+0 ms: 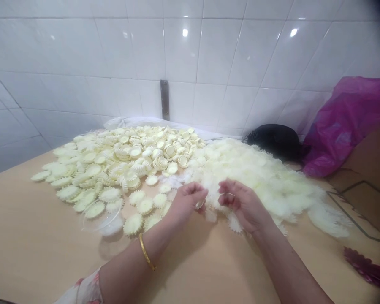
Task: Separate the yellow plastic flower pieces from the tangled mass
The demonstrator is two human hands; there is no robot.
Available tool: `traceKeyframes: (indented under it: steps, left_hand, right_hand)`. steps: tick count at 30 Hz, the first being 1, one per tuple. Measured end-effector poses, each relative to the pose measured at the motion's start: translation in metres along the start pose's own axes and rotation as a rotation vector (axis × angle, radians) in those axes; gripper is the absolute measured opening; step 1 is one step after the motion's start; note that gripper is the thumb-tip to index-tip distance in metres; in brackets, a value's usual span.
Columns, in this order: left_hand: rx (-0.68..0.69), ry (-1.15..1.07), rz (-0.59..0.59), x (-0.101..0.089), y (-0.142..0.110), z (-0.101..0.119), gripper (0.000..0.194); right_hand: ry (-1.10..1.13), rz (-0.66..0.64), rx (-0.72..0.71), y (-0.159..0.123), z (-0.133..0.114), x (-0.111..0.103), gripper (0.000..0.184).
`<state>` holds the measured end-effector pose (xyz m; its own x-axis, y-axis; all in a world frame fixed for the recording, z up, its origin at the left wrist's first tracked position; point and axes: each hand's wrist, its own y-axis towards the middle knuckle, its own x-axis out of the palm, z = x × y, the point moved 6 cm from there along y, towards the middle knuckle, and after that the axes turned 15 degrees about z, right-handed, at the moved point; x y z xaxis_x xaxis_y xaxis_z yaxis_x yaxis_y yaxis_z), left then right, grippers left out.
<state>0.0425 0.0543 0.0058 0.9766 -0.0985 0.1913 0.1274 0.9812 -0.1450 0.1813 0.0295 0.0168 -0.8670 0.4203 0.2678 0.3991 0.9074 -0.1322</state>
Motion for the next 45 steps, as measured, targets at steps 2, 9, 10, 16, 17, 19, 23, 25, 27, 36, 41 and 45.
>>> traceKeyframes:
  steps: [2,9,10,16,17,19,23,25,27,36,41,45]
  left_hand:
    - [0.005,-0.020,0.000,0.000,-0.001,0.002,0.019]
    - [0.014,-0.080,-0.070,0.006,-0.006,0.007,0.020]
    - [0.016,-0.081,-0.083,0.007,-0.007,0.007,0.020]
    - [-0.044,-0.005,0.049,-0.002,0.000,0.001,0.020]
    - [-0.067,0.000,0.066,-0.003,0.000,0.000,0.022]
    - [-0.126,-0.031,0.052,-0.002,-0.001,-0.003,0.027]
    - [-0.177,-0.154,-0.042,0.005,-0.006,-0.004,0.026]
    - [-0.146,-0.159,-0.031,0.004,-0.005,-0.002,0.020]
    - [-0.102,-0.125,0.010,0.000,-0.002,0.000,0.016]
    - [-0.070,-0.047,-0.042,0.004,-0.006,0.003,0.016]
    - [-0.142,-0.102,-0.067,0.008,-0.009,0.001,0.019]
    - [-0.173,-0.118,-0.080,0.008,-0.009,0.000,0.021]
  right_hand:
    - [-0.009,0.003,0.003,-0.001,0.001,0.001,0.032]
    - [-0.076,-0.127,0.114,-0.007,0.013,0.011,0.028]
    - [-0.073,-0.144,0.113,-0.008,0.013,0.013,0.027]
    - [-0.312,0.074,-0.501,-0.019,-0.020,0.012,0.010]
    - [-0.389,0.116,-0.652,-0.024,-0.026,0.013,0.007]
    - [-0.508,0.134,-0.907,-0.035,-0.032,0.017,0.010]
    - [-0.661,0.014,-1.123,-0.043,-0.025,0.025,0.026]
    - [-0.656,0.006,-1.116,-0.041,-0.025,0.024,0.028]
    - [-0.576,0.071,-1.021,-0.035,-0.027,0.017,0.025]
    - [-0.276,-0.085,-0.339,-0.014,-0.009,0.015,0.025]
    - [-0.242,-0.100,-0.276,-0.016,-0.006,0.018,0.020]
    - [-0.218,-0.125,-0.240,-0.014,-0.004,0.016,0.019]
